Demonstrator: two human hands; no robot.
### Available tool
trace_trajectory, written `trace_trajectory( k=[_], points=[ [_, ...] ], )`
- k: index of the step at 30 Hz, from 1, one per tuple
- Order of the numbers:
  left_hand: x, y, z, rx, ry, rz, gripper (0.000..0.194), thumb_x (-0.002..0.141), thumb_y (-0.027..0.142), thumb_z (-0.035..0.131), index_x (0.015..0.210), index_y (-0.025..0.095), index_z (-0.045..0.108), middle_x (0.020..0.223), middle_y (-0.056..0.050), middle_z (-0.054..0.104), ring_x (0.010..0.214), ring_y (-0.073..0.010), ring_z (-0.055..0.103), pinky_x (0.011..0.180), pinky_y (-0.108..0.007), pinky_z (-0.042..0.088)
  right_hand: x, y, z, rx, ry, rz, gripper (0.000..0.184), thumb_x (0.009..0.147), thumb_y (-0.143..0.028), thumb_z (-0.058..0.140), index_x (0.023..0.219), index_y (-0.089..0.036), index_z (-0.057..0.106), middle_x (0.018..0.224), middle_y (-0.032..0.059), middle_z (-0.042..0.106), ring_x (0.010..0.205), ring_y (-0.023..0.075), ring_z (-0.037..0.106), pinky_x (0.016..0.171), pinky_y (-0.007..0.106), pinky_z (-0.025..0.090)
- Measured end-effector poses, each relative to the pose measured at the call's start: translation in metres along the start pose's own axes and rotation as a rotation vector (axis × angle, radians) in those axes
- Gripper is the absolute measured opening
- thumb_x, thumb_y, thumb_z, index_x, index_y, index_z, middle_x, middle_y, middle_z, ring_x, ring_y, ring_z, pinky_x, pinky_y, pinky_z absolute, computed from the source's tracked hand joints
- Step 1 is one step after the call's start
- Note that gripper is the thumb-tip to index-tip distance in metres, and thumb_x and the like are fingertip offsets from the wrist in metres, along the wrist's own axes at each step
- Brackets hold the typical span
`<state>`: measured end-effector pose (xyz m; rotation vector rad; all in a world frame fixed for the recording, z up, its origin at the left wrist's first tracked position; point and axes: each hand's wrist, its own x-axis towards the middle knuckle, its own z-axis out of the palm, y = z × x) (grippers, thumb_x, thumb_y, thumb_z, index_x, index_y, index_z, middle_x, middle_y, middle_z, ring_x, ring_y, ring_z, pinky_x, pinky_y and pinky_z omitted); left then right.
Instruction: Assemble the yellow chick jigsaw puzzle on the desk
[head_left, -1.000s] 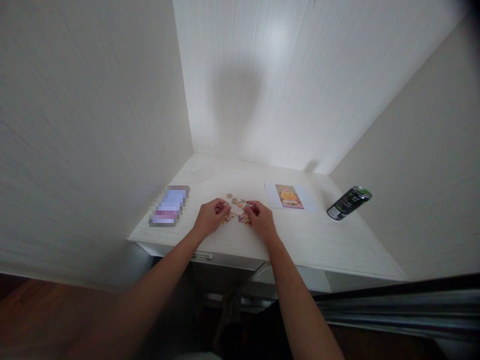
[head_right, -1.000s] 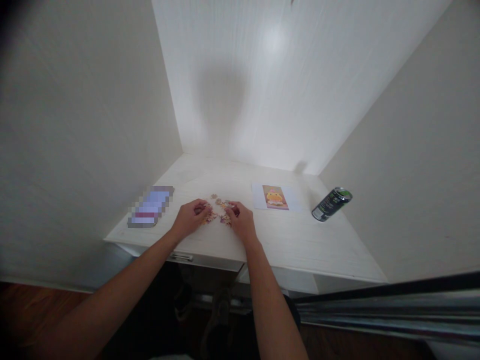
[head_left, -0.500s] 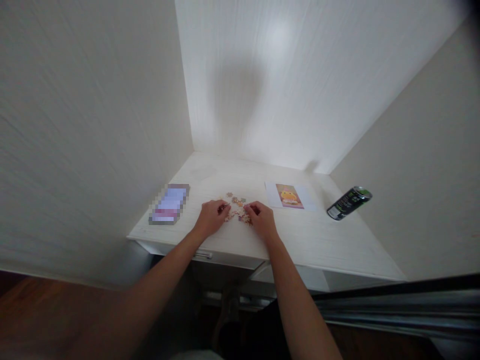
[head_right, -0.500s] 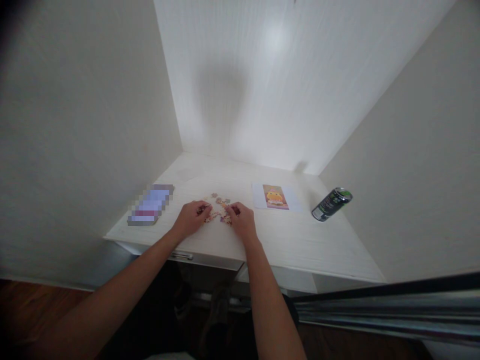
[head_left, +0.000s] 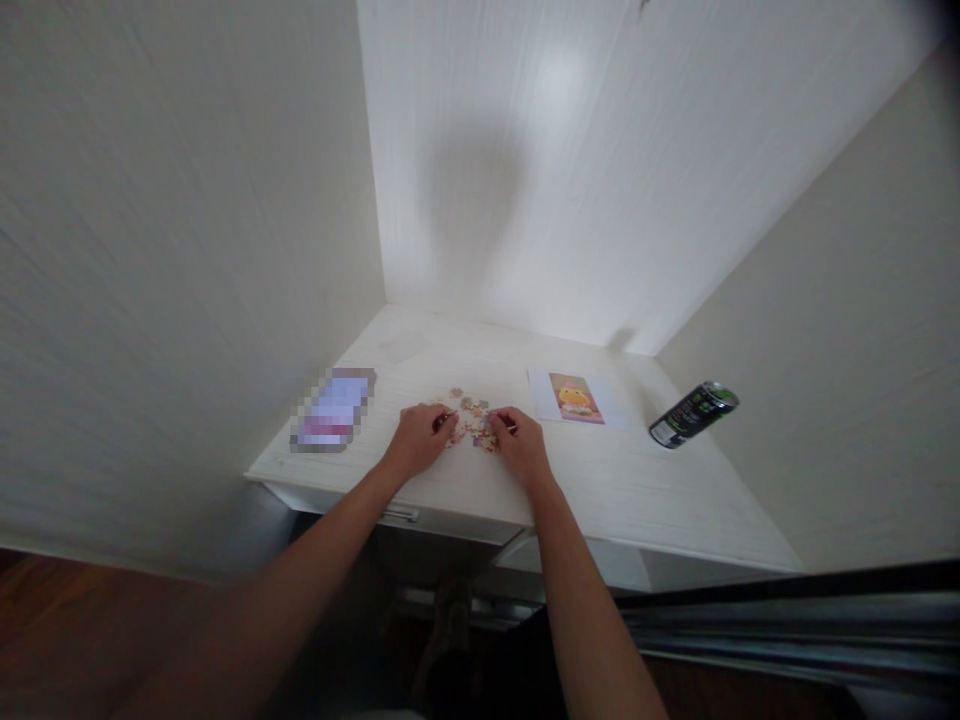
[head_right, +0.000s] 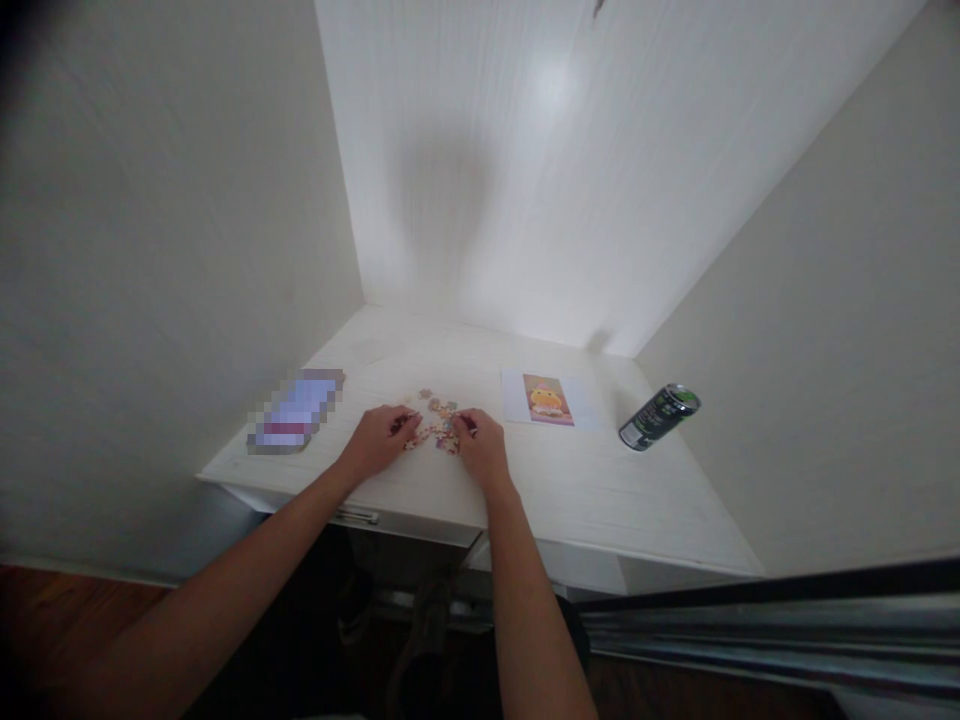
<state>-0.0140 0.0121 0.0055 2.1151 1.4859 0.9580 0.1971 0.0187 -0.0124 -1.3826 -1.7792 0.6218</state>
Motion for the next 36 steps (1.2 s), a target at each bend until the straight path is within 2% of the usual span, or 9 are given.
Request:
trace_trajectory(
  k=[8,13,16,20,22,25,30,36],
  points=[
    [-0.001,-0.004,0.003,-0.020,0.038,0.027,0.029,0.096,0.038,0.051,0.084,0.016,0.066,0.080,-0.003,0.059,0.075,-0.0158,0.052,0.072,-0.031,0.037,0.000,0.002,0.001,0.029,0.001,0.015,0.024,0.097,-0.036,0.060,0.108,-0.015,0.065,0.102,0.0054,0.068,0.086,0.0167,0.066,0.078,0.037,0.057],
    [-0.003,-0.007,0.005,-0.005,0.074,0.055,0.021,0.091,0.034,0.057,0.084,0.020,0.071,0.097,-0.005,0.061,0.090,-0.0174,0.056,0.083,-0.035,0.041,0.001,0.007,0.001,0.069,0.026,0.035,0.025,0.097,-0.036,0.060,0.109,-0.014,0.065,0.102,0.0053,0.068,0.085,0.0166,0.066,0.076,0.036,0.057],
    [-0.005,-0.008,0.007,0.055,0.091,0.073,0.015,0.088,0.034,0.063,0.092,0.024,0.072,0.110,-0.004,0.061,0.103,-0.0215,0.055,0.093,-0.041,0.039,0.001,0.009,0.002,0.097,0.032,0.035,0.025,0.097,-0.036,0.060,0.109,-0.015,0.065,0.102,0.0054,0.068,0.085,0.0167,0.066,0.076,0.036,0.058],
    [-0.009,-0.002,0.009,0.136,0.098,0.144,0.024,0.088,0.034,0.063,0.111,0.024,0.067,0.124,-0.004,0.058,0.116,-0.0244,0.052,0.100,-0.047,0.034,0.001,0.009,0.004,0.121,0.028,0.035,0.025,0.097,-0.036,0.060,0.109,-0.014,0.064,0.101,0.0052,0.068,0.083,0.0160,0.067,0.074,0.035,0.058],
    [-0.011,0.003,0.009,0.165,0.069,0.202,0.027,0.088,0.032,0.064,0.114,0.024,0.065,0.127,-0.004,0.058,0.120,-0.0248,0.050,0.104,-0.048,0.031,0.001,0.008,0.004,0.115,0.037,0.037,0.025,0.097,-0.036,0.060,0.110,-0.014,0.064,0.101,0.0051,0.068,0.082,0.0159,0.067,0.073,0.034,0.058],
    [-0.011,0.007,0.010,0.195,0.033,0.239,0.023,0.089,0.029,0.062,0.111,0.023,0.066,0.124,-0.003,0.060,0.119,-0.0249,0.051,0.104,-0.048,0.031,0.000,0.007,0.003,0.068,0.086,0.051,0.026,0.098,-0.036,0.060,0.111,-0.015,0.064,0.102,0.0053,0.068,0.084,0.0163,0.067,0.075,0.035,0.058],
    [-0.008,0.005,0.010,0.191,0.027,0.185,0.019,0.094,0.027,0.054,0.107,0.022,0.066,0.108,-0.003,0.065,0.107,-0.0242,0.056,0.094,-0.046,0.036,0.000,0.007,0.001,-0.066,0.191,0.083,0.025,0.097,-0.037,0.060,0.110,-0.016,0.065,0.106,0.0063,0.068,0.089,0.0179,0.066,0.081,0.039,0.057],
    [-0.007,-0.001,0.011,0.130,0.004,0.166,0.020,0.093,0.027,0.056,0.109,0.021,0.067,0.108,-0.001,0.067,0.105,-0.0228,0.057,0.093,-0.043,0.040,0.000,0.004,-0.001,-0.157,0.202,0.055,0.026,0.097,-0.036,0.061,0.113,-0.016,0.064,0.114,0.0078,0.066,0.099,0.0205,0.065,0.087,0.042,0.055]
  ],
)
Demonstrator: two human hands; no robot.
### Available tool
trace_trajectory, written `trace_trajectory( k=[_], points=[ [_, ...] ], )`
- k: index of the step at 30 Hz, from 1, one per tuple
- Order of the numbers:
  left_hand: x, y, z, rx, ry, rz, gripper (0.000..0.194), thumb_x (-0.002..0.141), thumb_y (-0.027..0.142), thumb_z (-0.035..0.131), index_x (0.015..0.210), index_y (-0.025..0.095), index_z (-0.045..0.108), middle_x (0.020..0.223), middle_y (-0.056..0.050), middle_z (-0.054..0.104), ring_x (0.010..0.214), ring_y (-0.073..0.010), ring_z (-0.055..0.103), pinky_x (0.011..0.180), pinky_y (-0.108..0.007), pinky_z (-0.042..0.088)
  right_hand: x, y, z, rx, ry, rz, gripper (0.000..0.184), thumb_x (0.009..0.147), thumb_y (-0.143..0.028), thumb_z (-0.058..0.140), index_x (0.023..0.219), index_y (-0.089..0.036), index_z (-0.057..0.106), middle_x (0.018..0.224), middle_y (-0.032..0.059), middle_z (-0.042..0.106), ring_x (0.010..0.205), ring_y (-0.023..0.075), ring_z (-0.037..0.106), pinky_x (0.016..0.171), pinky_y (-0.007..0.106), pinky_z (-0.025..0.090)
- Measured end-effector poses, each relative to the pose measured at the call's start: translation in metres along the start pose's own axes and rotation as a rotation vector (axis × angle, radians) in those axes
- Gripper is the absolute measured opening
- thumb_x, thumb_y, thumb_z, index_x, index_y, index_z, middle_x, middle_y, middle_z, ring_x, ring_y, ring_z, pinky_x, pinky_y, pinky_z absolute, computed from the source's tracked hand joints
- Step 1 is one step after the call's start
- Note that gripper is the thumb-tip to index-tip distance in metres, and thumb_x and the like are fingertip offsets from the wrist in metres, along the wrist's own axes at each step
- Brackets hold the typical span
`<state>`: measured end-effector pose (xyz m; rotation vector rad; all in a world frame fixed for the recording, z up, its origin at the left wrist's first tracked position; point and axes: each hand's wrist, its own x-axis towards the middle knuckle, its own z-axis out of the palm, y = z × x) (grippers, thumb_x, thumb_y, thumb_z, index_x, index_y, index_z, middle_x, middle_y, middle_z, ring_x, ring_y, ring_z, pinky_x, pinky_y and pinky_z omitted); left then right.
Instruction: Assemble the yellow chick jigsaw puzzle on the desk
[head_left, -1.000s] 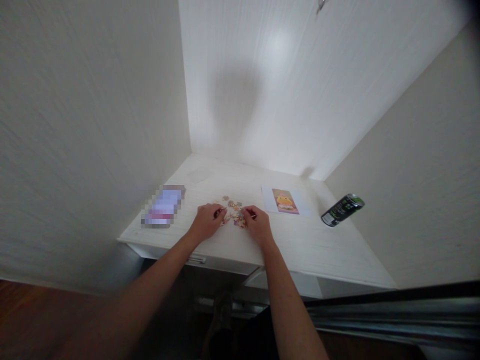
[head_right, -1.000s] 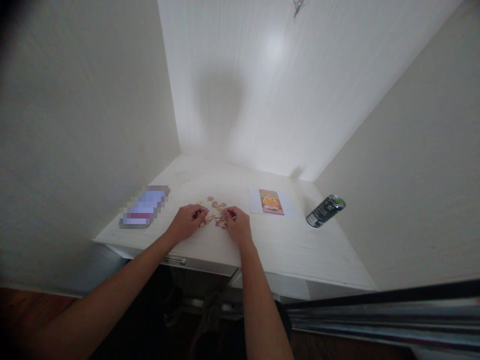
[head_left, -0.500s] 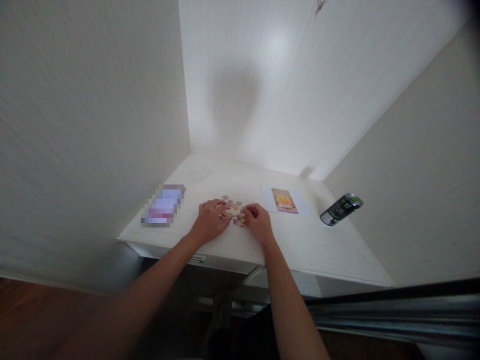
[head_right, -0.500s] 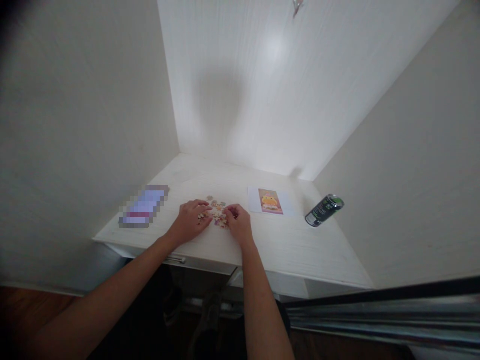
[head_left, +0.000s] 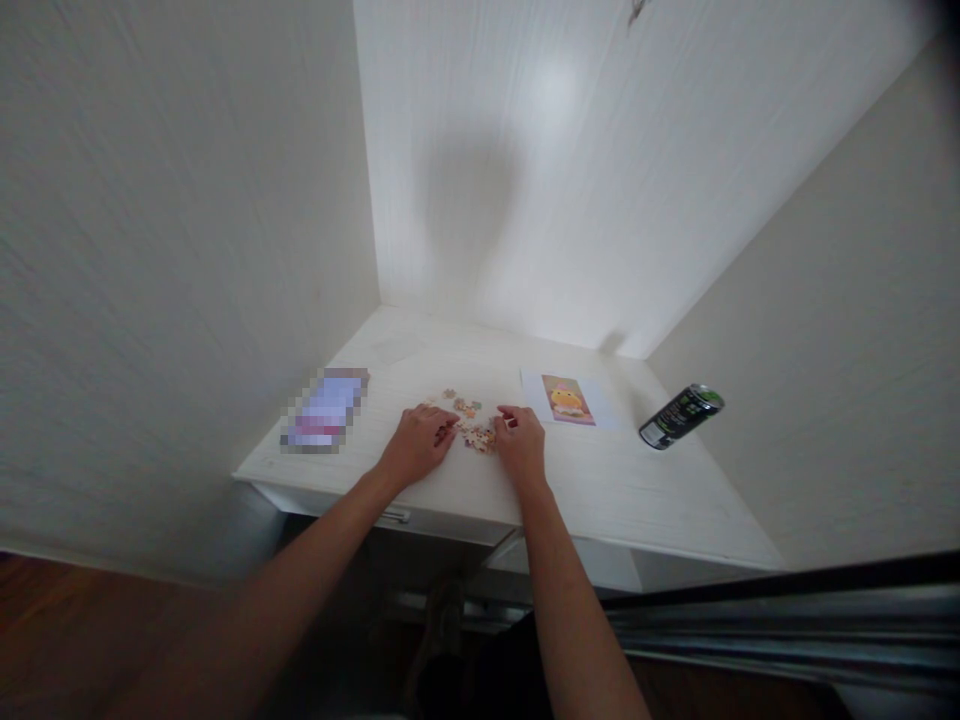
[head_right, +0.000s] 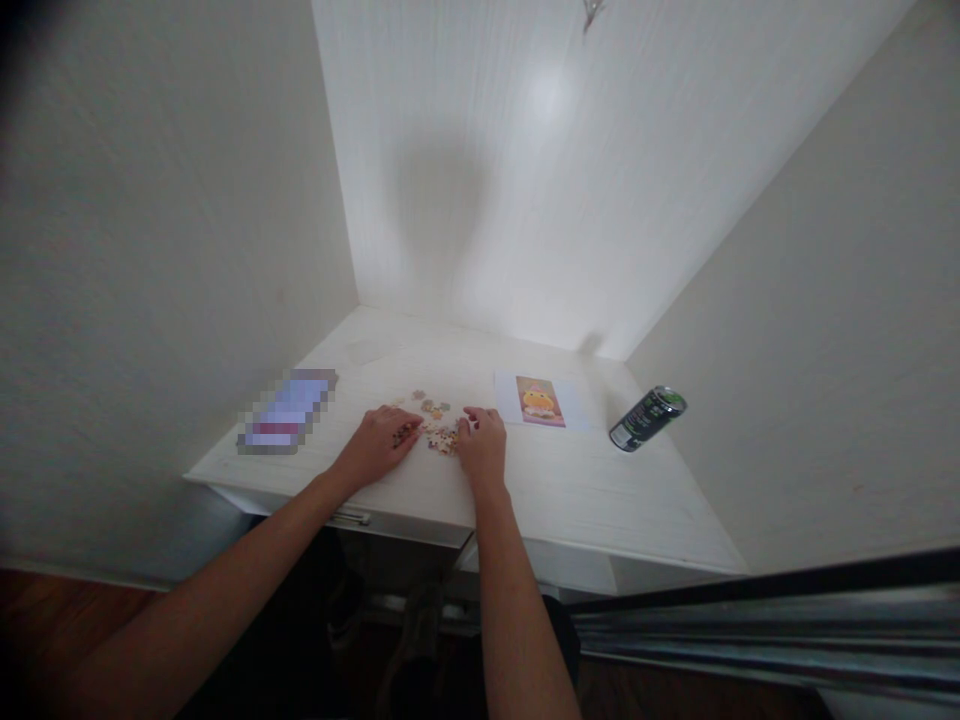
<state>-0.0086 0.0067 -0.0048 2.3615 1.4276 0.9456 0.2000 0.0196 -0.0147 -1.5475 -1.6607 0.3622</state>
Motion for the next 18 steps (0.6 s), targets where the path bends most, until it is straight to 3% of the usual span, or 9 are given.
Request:
trace_trajectory(
  k=[8,18],
  points=[
    [-0.001,-0.003,0.001,-0.035,0.033,-0.021,0.022,0.093,0.018,0.053,0.112,0.018,0.065,0.107,-0.003,0.067,0.100,-0.0196,0.060,0.093,-0.039,0.043,-0.012,-0.008,-0.014,0.072,-0.268,-0.141,0.024,0.096,-0.037,0.062,0.106,-0.016,0.066,0.098,0.0041,0.069,0.082,0.0159,0.066,0.078,0.037,0.057],
    [-0.002,0.003,-0.002,0.008,0.039,0.133,0.022,0.093,0.019,0.054,0.113,0.020,0.063,0.112,-0.002,0.064,0.108,-0.0210,0.056,0.098,-0.042,0.041,-0.007,0.008,-0.014,0.313,-0.281,-0.051,0.026,0.096,-0.035,0.062,0.113,-0.015,0.064,0.102,0.0051,0.069,0.085,0.0167,0.067,0.079,0.037,0.058]
  ],
)
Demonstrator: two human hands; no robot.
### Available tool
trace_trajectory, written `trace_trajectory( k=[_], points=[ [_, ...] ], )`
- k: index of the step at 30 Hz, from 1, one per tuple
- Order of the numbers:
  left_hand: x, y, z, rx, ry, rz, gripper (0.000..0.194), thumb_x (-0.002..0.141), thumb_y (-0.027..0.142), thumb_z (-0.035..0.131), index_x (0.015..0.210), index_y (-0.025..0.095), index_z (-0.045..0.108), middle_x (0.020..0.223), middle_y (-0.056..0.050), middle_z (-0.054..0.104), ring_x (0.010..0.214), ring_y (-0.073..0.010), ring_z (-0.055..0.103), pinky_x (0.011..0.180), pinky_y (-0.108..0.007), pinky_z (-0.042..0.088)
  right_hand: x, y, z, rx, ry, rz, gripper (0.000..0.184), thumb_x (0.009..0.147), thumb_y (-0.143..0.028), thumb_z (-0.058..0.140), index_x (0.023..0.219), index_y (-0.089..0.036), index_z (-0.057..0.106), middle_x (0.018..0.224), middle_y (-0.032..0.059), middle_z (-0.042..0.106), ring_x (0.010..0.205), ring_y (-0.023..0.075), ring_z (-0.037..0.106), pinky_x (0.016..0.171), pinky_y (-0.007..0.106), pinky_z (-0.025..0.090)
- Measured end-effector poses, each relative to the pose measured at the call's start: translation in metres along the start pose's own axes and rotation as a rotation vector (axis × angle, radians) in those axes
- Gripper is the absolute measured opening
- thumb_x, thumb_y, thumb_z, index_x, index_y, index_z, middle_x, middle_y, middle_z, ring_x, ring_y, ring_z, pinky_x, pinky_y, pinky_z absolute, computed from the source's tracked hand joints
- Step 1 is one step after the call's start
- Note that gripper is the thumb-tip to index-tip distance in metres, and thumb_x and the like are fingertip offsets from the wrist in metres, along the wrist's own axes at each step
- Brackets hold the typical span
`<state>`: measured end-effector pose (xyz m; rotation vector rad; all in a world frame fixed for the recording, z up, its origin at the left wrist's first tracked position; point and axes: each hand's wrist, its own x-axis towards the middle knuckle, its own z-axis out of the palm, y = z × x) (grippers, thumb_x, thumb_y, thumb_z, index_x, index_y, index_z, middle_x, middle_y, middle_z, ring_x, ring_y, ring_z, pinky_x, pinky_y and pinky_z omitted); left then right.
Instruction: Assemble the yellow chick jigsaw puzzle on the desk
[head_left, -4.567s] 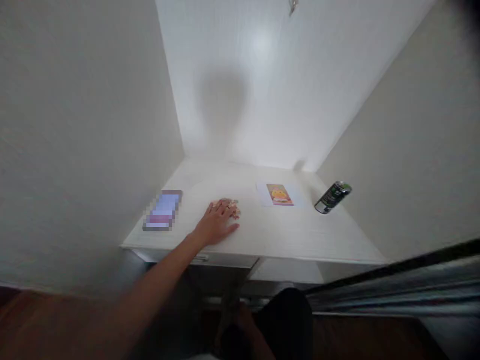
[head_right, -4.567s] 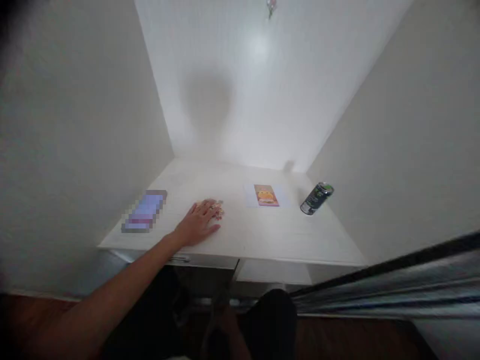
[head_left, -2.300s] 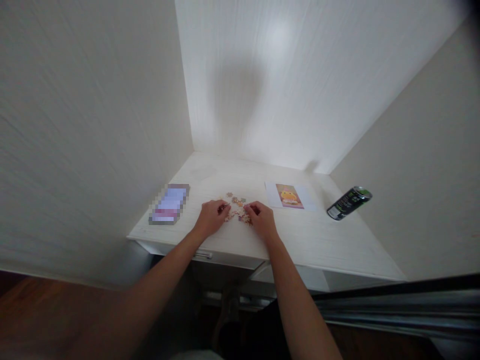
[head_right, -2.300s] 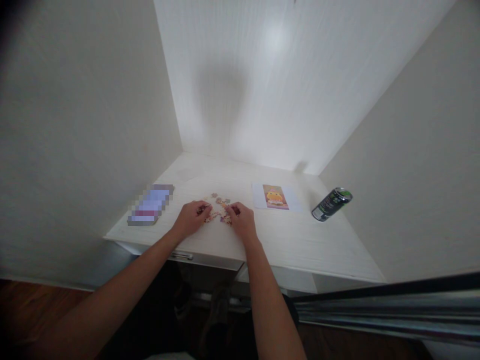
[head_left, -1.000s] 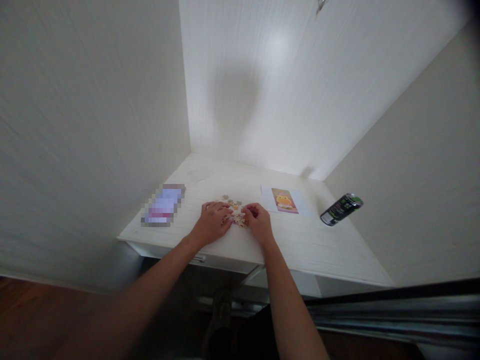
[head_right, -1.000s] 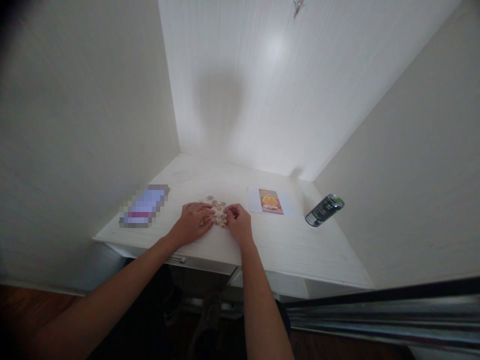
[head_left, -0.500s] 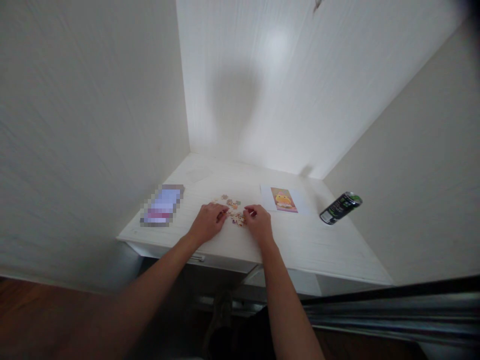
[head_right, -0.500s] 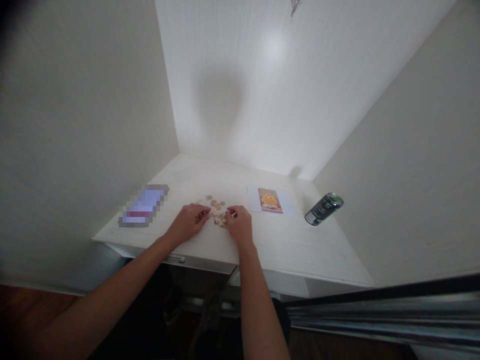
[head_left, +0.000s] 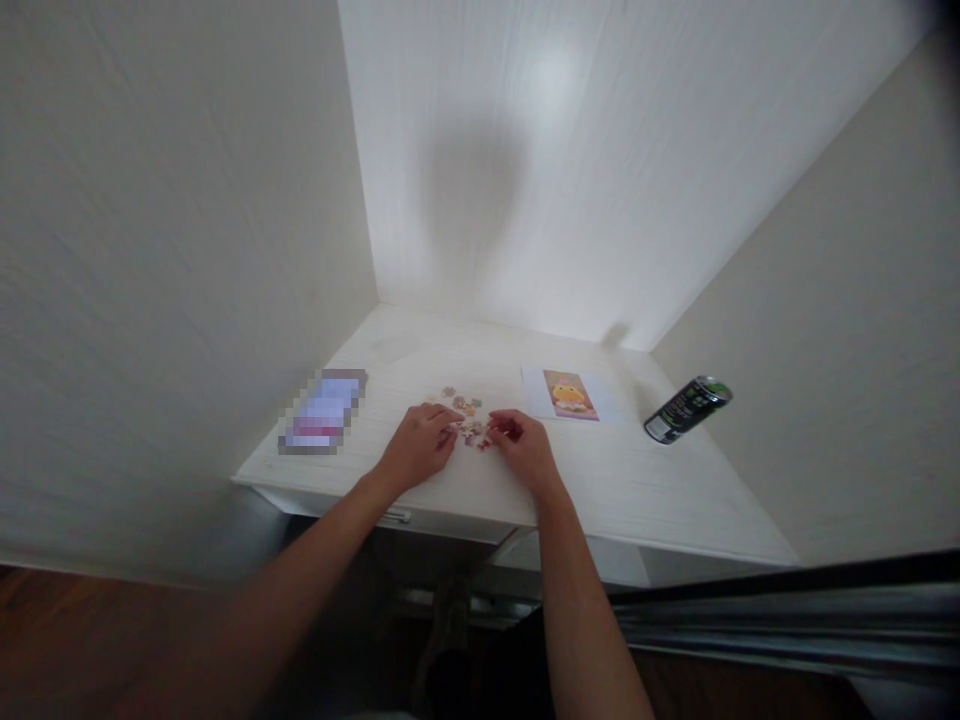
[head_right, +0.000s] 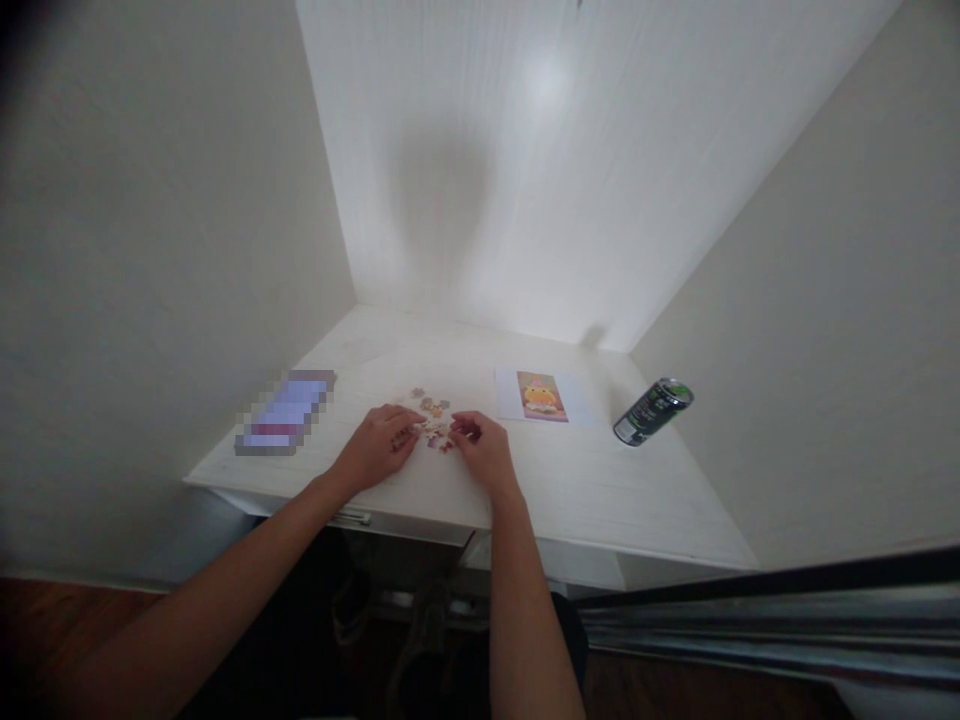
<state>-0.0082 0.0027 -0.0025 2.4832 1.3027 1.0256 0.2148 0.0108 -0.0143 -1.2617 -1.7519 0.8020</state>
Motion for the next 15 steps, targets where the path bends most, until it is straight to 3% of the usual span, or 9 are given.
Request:
trace_trajectory(
  k=[6,10,15],
  points=[
    [0.004,0.007,0.009,0.021,-0.052,0.143,0.026,0.095,0.025,0.055,0.119,0.019,0.063,0.115,-0.006,0.064,0.109,-0.0232,0.056,0.101,-0.043,0.043,0.001,0.004,0.002,0.185,-0.016,0.012,0.025,0.095,-0.034,0.064,0.111,-0.015,0.065,0.103,0.0054,0.069,0.089,0.0180,0.068,0.082,0.039,0.058],
    [0.008,0.008,0.015,0.023,-0.036,0.158,0.022,0.095,0.022,0.053,0.114,0.018,0.065,0.102,-0.006,0.066,0.097,-0.0232,0.059,0.092,-0.042,0.047,0.002,0.003,0.003,0.283,-0.042,0.029,0.023,0.095,-0.033,0.065,0.108,-0.014,0.066,0.098,0.0044,0.070,0.085,0.0170,0.069,0.079,0.038,0.059],
    [0.010,0.008,0.015,0.004,-0.022,0.169,0.024,0.095,0.026,0.056,0.117,0.019,0.064,0.103,-0.006,0.067,0.097,-0.0233,0.060,0.094,-0.043,0.046,0.003,0.002,0.002,0.341,-0.031,0.060,0.022,0.094,-0.032,0.066,0.107,-0.014,0.066,0.098,0.0042,0.071,0.086,0.0174,0.069,0.081,0.039,0.059]
  ],
)
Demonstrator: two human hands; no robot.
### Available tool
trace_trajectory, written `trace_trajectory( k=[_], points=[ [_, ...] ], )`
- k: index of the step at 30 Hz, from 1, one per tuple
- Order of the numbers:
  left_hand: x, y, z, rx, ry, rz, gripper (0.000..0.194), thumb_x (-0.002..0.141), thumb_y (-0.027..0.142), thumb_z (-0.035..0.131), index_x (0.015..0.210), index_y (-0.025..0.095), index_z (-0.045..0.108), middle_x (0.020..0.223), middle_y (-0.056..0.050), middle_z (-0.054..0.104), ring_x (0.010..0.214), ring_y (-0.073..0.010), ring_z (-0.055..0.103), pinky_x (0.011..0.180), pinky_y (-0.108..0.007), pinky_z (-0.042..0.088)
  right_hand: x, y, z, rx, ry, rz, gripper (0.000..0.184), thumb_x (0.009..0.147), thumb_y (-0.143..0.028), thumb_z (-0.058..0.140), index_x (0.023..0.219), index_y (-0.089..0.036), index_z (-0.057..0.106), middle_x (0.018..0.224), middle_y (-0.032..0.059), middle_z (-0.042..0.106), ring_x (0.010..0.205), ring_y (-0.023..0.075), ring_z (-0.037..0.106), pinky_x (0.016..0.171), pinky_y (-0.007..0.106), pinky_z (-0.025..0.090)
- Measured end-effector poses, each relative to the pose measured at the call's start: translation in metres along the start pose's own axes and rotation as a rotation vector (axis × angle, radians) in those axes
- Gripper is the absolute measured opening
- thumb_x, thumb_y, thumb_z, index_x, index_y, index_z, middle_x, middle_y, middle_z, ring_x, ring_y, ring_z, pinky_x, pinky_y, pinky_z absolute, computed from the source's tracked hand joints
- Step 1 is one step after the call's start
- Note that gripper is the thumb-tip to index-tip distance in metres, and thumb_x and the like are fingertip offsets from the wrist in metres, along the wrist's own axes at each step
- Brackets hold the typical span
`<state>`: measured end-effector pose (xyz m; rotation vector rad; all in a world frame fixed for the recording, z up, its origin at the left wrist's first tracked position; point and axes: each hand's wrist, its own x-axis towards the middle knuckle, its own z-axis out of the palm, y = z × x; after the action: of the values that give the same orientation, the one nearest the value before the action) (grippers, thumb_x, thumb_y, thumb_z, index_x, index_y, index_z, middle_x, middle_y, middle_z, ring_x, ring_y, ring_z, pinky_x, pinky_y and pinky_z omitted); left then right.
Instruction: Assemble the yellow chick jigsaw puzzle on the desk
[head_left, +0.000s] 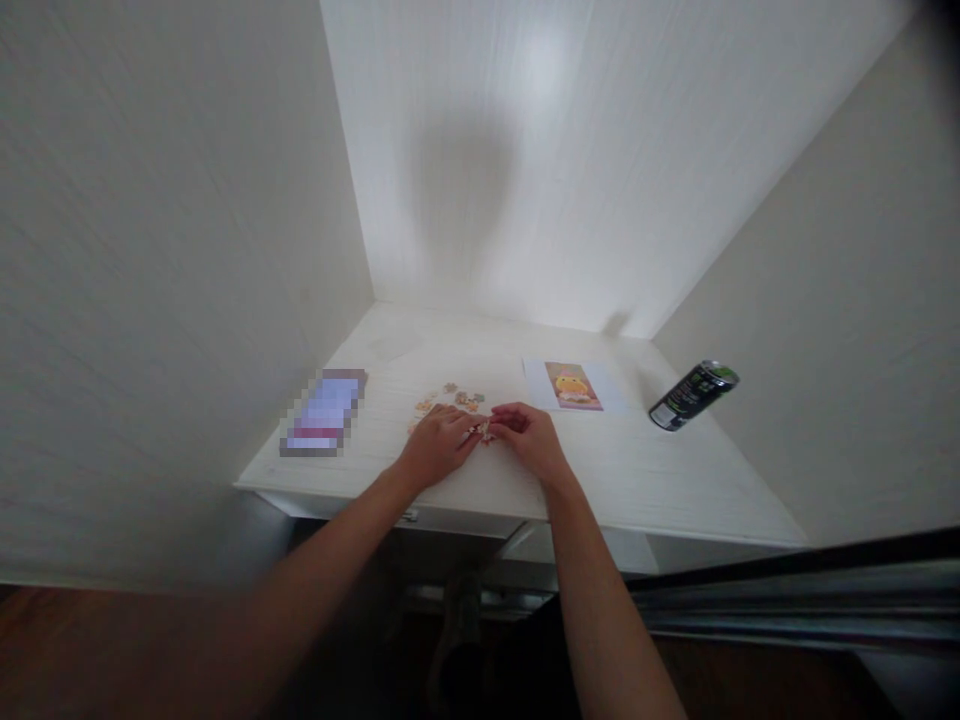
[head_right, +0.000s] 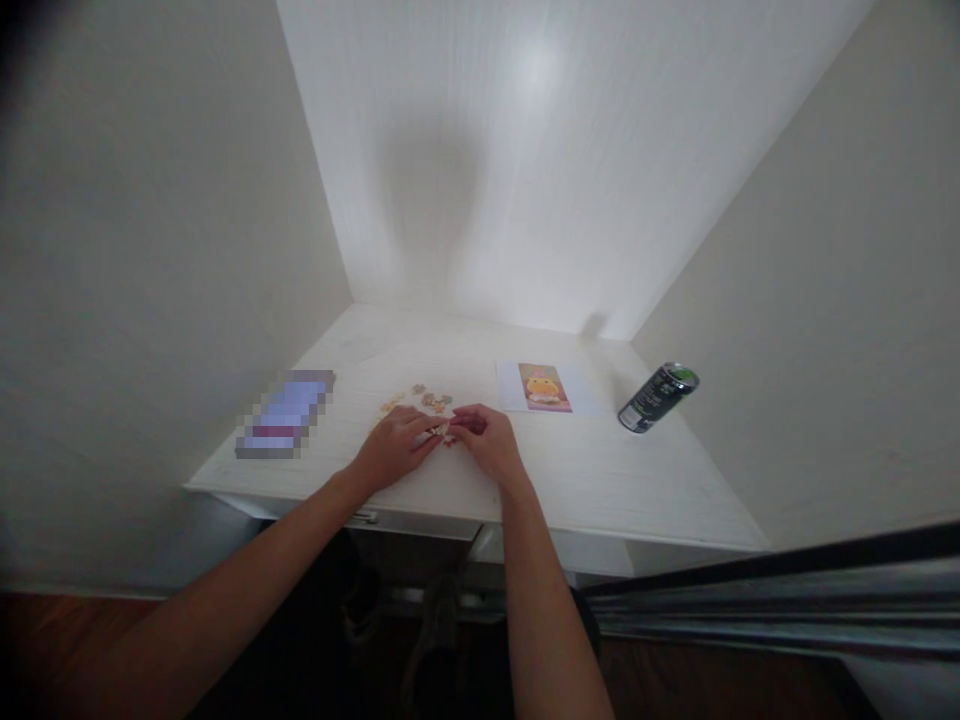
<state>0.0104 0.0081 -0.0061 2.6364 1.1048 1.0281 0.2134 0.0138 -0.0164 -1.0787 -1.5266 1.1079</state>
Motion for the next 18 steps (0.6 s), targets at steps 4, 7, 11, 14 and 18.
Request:
trace_trajectory(
  k=[4,7,11,14,18],
  points=[
    [0.0002,0.0008,-0.0020,-0.028,-0.007,-0.031,0.024,0.094,0.030,0.059,0.113,0.018,0.067,0.101,-0.006,0.068,0.092,-0.0222,0.061,0.091,-0.041,0.047,0.0006,-0.0024,-0.0001,-0.003,-0.008,0.015,0.021,0.094,-0.032,0.066,0.105,-0.014,0.067,0.096,0.0039,0.071,0.085,0.0170,0.070,0.080,0.038,0.059],
    [0.0001,0.0013,-0.0044,-0.035,-0.002,-0.101,0.025,0.094,0.031,0.060,0.113,0.016,0.068,0.101,-0.007,0.068,0.093,-0.0228,0.061,0.088,-0.039,0.048,0.0016,-0.0015,-0.0016,-0.014,0.005,0.008,0.020,0.094,-0.031,0.066,0.104,-0.014,0.067,0.097,0.0041,0.071,0.086,0.0172,0.070,0.081,0.038,0.059],
    [0.0009,0.0007,-0.0064,-0.051,0.001,-0.199,0.026,0.093,0.029,0.060,0.116,0.018,0.067,0.104,-0.004,0.068,0.096,-0.0214,0.061,0.090,-0.038,0.047,0.0028,0.0025,-0.0046,-0.039,0.074,-0.009,0.021,0.093,-0.031,0.067,0.107,-0.014,0.067,0.100,0.0045,0.071,0.089,0.0182,0.069,0.084,0.040,0.058],
    [0.0027,0.0003,-0.0067,-0.070,-0.027,-0.176,0.021,0.091,0.021,0.060,0.110,0.020,0.068,0.102,-0.002,0.068,0.096,-0.0199,0.060,0.090,-0.037,0.046,0.0023,0.0029,-0.0039,-0.072,0.113,-0.016,0.022,0.094,-0.032,0.066,0.107,-0.014,0.067,0.100,0.0045,0.071,0.090,0.0184,0.069,0.086,0.041,0.057],
    [0.0040,0.0013,-0.0081,-0.058,-0.007,-0.134,0.022,0.083,0.007,0.056,0.093,0.020,0.070,0.099,-0.002,0.067,0.097,-0.0202,0.059,0.091,-0.039,0.043,0.0000,0.0005,-0.0002,-0.102,0.085,-0.035,0.022,0.094,-0.032,0.065,0.106,-0.014,0.067,0.099,0.0046,0.071,0.089,0.0179,0.069,0.085,0.041,0.058]
  ],
)
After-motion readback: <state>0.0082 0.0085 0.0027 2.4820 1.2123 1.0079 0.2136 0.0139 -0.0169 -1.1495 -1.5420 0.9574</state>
